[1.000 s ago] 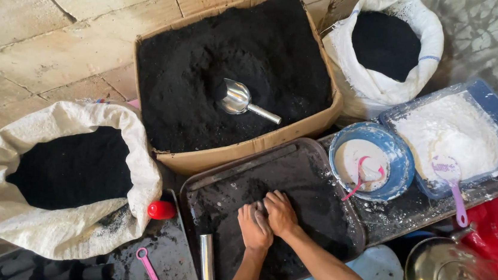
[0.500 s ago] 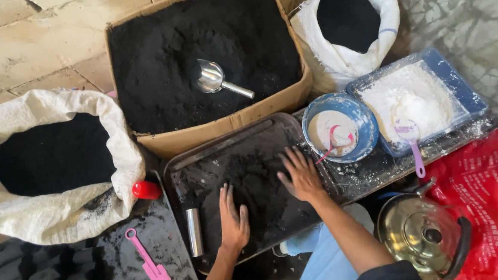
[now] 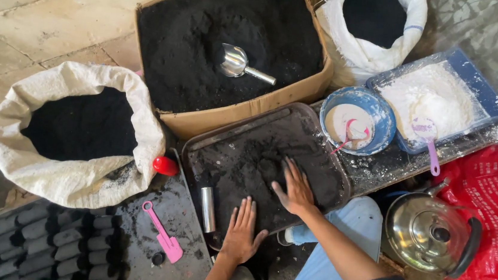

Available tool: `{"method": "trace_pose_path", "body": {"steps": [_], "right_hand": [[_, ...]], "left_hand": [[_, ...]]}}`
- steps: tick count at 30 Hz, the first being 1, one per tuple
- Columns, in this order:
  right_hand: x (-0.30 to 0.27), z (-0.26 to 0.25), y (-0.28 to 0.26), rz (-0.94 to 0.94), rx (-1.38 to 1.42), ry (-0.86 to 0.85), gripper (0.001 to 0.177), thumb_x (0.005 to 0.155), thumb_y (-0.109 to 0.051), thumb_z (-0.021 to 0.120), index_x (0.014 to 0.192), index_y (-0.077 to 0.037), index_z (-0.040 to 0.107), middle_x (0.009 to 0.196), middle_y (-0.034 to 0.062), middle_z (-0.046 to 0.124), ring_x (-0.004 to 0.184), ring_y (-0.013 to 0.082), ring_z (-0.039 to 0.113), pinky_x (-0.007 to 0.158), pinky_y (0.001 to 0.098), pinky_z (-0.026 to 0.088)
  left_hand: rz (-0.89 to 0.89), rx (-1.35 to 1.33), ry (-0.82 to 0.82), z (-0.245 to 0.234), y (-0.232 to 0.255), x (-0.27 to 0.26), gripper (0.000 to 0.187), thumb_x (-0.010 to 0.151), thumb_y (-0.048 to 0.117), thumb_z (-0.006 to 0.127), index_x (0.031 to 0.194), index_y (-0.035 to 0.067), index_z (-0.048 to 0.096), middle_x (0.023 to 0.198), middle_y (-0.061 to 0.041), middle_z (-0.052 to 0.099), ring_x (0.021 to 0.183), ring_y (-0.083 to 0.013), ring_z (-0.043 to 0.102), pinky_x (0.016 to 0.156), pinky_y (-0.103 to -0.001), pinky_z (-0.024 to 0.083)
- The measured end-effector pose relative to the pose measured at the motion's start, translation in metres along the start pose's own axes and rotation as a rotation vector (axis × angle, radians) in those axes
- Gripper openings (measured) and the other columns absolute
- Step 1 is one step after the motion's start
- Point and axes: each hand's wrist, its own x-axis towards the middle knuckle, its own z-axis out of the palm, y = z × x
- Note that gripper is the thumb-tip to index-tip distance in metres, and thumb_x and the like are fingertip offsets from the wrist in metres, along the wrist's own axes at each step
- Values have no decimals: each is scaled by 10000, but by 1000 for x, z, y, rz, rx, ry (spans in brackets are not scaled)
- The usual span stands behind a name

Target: The person scoops black powder into a cylindrical mold on a tray, packs it with a metal rod, and removes excess powder. They then eject the formed briquette onto a tray and repeat the process.

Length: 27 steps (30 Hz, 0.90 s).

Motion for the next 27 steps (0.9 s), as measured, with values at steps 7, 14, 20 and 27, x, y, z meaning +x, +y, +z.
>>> {"method": "trace_pose_path", "body": {"steps": [7,14,20,27], "right_hand": [[1,-31,-23,-151,317,-115,1078,603,-621,608,1393,-138,55,1462,141,-22,1348,321,65,1048,486,141],[-12,-30,-3,-308,-414,-363,1459,441,-817,685,1370,-37,-126,1414,262,-164,1326,392,-93,1048,518,38],[-2,-2,-9,-214,-355,-312,1376,517,-765,696,1375,-45,-102,1408,282,-74,1322,387,-32,1046,505,63],[-3,-1,-16,-96,77,10,931,623,-193,761,1372,-124,213,1372,193,197,1263,353,265,1012,496,262]], "left_hand": [[-56,173,-186,-27,-9,8,852,822,637,122,1374,1,-2,1451,-155,-93,1341,-258,-90,1068,-416,-35],[64,820,498,32,-44,20,1168,664,873,254,1390,-16,39,1469,-150,32,1367,-252,29,1082,-374,66],[-35,591,203,1,-26,35,1061,745,787,288,1370,-22,2,1463,-163,-37,1359,-267,-23,1086,-377,44],[-203,401,-57,-38,1,63,943,779,592,416,1387,7,-5,1459,-175,-32,1357,-265,-8,1102,-390,65]]}}
